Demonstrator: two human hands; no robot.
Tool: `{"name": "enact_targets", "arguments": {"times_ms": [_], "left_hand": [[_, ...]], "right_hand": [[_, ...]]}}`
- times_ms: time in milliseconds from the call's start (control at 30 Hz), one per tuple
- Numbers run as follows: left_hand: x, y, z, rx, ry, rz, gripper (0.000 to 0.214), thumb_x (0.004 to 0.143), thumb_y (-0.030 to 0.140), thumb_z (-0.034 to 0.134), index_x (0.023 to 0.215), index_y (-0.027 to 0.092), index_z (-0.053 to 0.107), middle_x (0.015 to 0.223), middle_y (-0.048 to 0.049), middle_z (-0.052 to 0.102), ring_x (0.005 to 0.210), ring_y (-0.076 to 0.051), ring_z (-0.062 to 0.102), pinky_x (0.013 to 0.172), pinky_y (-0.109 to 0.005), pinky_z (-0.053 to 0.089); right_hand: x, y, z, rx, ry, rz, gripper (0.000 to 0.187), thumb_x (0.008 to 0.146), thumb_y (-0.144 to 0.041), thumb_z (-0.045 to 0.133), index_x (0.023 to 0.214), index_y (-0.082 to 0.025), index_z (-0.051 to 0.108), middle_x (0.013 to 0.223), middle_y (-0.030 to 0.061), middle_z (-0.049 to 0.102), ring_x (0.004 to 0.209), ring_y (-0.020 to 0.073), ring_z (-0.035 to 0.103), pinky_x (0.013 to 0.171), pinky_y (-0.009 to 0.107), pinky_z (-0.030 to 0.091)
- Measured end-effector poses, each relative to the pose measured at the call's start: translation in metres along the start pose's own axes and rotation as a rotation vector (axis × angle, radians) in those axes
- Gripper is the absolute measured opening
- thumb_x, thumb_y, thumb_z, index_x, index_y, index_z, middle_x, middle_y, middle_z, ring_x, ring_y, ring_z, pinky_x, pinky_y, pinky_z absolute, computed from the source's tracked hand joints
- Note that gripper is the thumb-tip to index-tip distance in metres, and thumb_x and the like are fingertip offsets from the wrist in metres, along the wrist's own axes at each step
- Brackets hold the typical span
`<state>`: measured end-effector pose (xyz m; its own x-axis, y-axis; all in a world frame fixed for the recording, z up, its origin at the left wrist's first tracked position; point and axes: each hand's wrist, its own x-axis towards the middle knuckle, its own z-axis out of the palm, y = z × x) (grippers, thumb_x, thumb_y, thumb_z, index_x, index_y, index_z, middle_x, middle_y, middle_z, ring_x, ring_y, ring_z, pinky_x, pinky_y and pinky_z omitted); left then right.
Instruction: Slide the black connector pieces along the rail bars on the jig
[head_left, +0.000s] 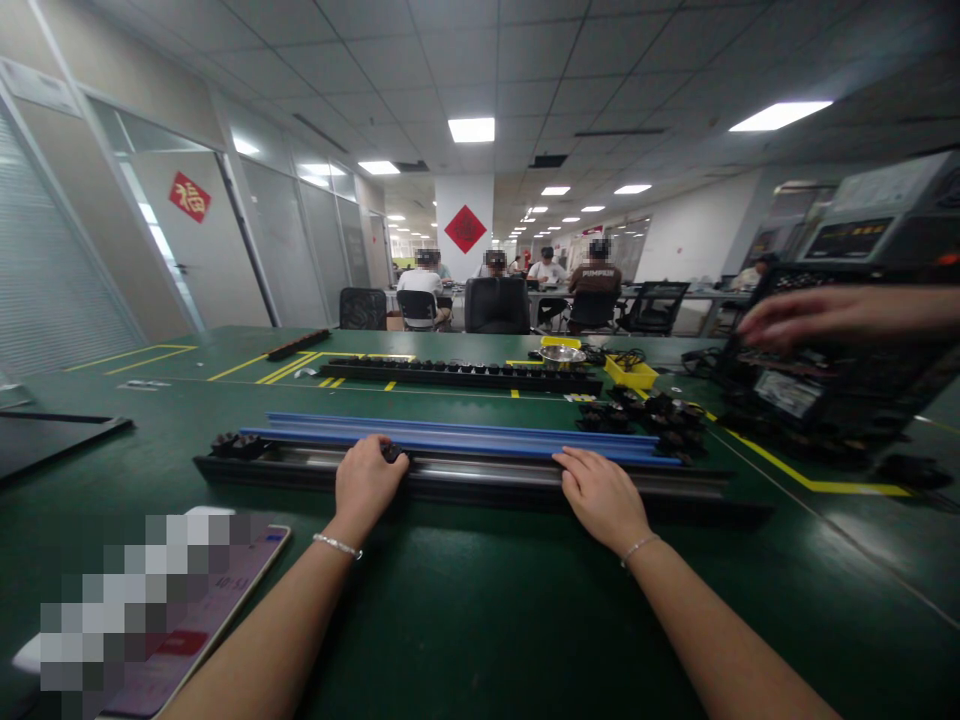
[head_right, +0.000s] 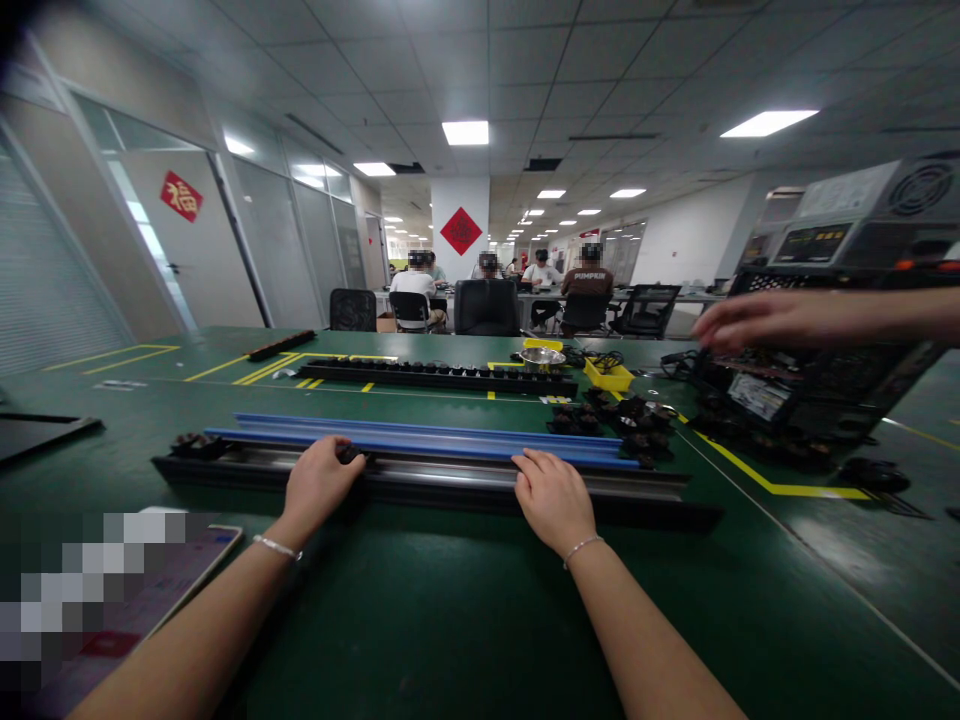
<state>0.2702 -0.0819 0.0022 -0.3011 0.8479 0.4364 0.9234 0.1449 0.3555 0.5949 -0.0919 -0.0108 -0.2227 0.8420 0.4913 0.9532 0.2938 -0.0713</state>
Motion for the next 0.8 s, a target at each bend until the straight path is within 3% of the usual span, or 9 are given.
{"name": "enact_targets", "arguments": {"times_ms": [800], "left_hand": [[-0.0016, 0.0003, 0.0027, -0.041, -0.019, 0.031, 0.032, 0.075, 0.037, 0.05, 0.097, 0.016, 0.059, 0.092, -0.0077, 0.062, 0.089, -0.022, 0.056, 0.076, -0.031, 0.043]], "right_hand": [[0.0002, 0.0007, 0.0016, -0.01, 0.014, -0.006, 0.039, 0.084, -0.026, 0.034, 0.113, -0.022, 0.061, 0.12, 0.0041, 0.058, 0.11, 0.0182, 0.049, 0.095, 0.036, 0.036]]}}
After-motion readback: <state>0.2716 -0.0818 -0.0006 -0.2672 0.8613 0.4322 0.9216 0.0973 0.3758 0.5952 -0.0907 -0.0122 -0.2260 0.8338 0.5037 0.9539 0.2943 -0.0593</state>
